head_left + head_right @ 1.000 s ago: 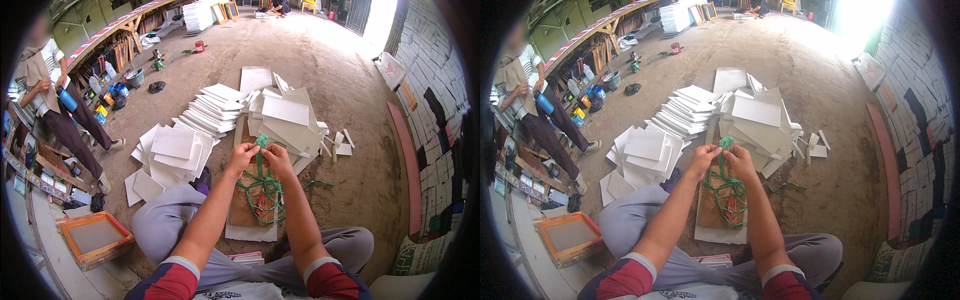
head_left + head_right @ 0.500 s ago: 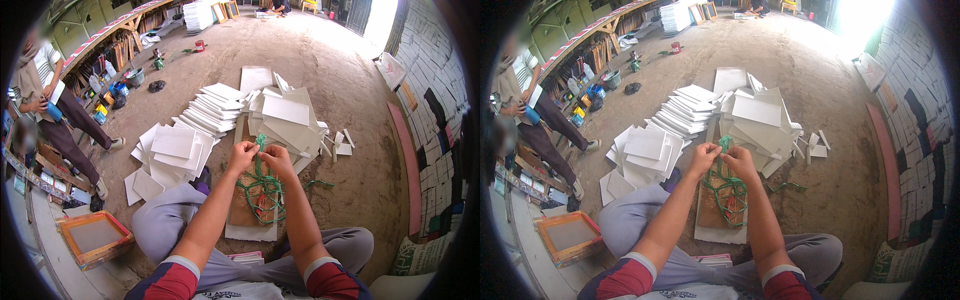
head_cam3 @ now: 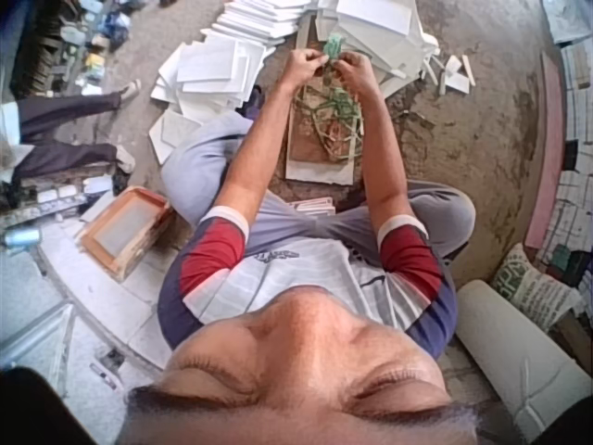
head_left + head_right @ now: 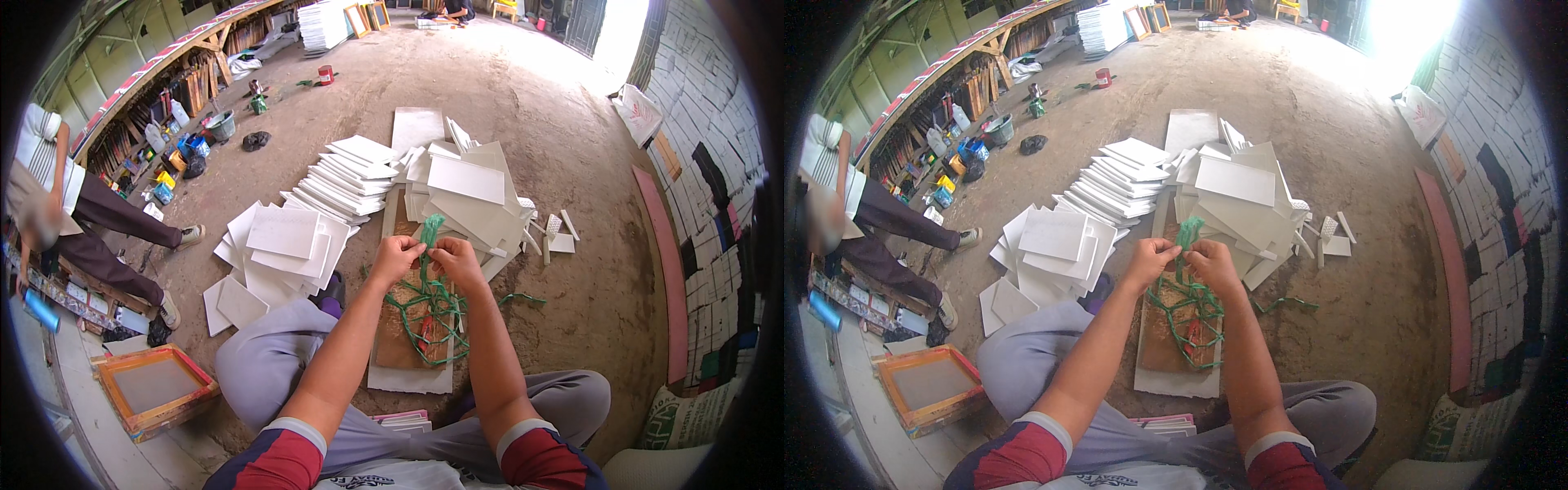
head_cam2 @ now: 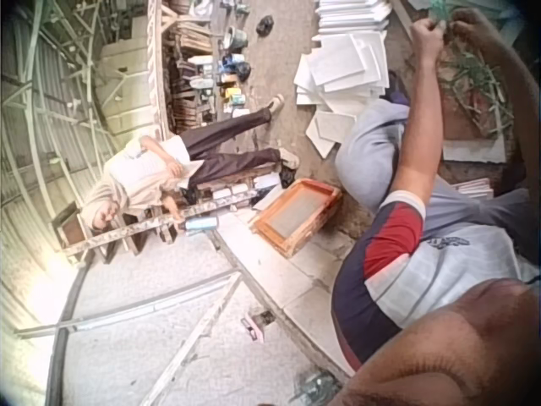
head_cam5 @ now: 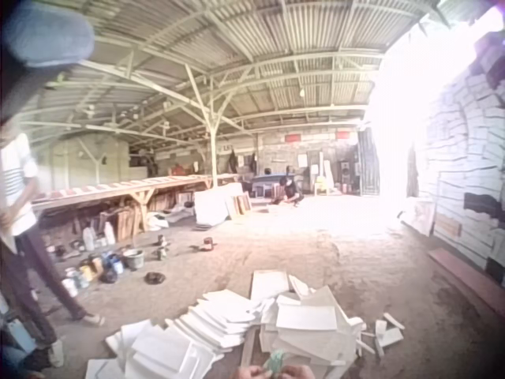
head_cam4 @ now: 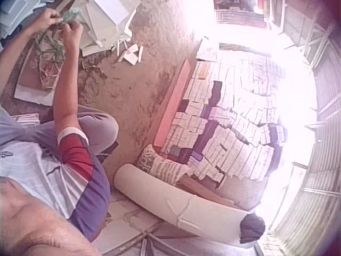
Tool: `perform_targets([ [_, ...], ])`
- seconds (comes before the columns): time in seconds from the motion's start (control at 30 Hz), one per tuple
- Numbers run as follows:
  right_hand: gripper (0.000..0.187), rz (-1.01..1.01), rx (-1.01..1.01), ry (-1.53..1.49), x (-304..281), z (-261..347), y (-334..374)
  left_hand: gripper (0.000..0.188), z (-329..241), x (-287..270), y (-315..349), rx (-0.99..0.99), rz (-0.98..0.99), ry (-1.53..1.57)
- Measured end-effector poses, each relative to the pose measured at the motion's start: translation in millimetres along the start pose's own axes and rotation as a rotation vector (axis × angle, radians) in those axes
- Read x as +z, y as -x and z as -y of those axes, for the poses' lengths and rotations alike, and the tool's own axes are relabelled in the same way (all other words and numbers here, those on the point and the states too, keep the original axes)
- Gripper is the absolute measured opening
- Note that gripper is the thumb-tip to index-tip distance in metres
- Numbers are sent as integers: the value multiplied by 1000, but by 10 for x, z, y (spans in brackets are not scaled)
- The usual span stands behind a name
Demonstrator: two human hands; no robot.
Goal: The person sits on the floor and ties a stack of white paper sheets together using a green string. They then pick up individual sheets, align them, and place them on a wooden board.
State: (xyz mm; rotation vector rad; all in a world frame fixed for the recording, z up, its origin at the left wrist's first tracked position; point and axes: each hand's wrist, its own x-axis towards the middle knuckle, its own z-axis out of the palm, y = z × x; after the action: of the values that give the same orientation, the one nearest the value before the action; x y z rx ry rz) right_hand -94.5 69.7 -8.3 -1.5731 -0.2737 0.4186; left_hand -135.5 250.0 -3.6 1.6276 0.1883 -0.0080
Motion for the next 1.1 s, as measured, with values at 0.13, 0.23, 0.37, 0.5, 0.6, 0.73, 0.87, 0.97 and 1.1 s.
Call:
perform_targets([
  [0.13, 15, -8, -27, -29, -30, -80, -29, 17, 30, 45, -3, 60, -8, 5],
  [0.23, 16, -24, -22, -39, -44, -115, -48, 21, 52, 39, -19, 65, 42, 57],
  [0.37, 18, -31, -28, -8, -7, -68, -27, 26, 112, 16, -54, 96, 25, 2],
  [0.5, 21, -46, -35, 65, -6, -49, -17, 32, 155, 26, -66, 112, -7, -23],
  [0.6, 21, -66, -55, 92, -20, -86, -30, 36, 188, 24, -84, 102, 4, 35],
  [0.73, 21, -76, -88, 234, -50, -159, -65, 37, 181, 45, -87, 98, 1, 80],
  [0.87, 19, -79, -107, 241, -11, -142, -49, 34, 140, 22, -64, 61, -5, 71],
  [0.97, 15, -64, -40, 15, -50, -206, -79, 24, 175, 48, -82, 17, -39, 281],
  [1.1, 16, -143, 69, -712, -29, 28, -26, 18, 146, -144, -80, -183, 21, 980],
])
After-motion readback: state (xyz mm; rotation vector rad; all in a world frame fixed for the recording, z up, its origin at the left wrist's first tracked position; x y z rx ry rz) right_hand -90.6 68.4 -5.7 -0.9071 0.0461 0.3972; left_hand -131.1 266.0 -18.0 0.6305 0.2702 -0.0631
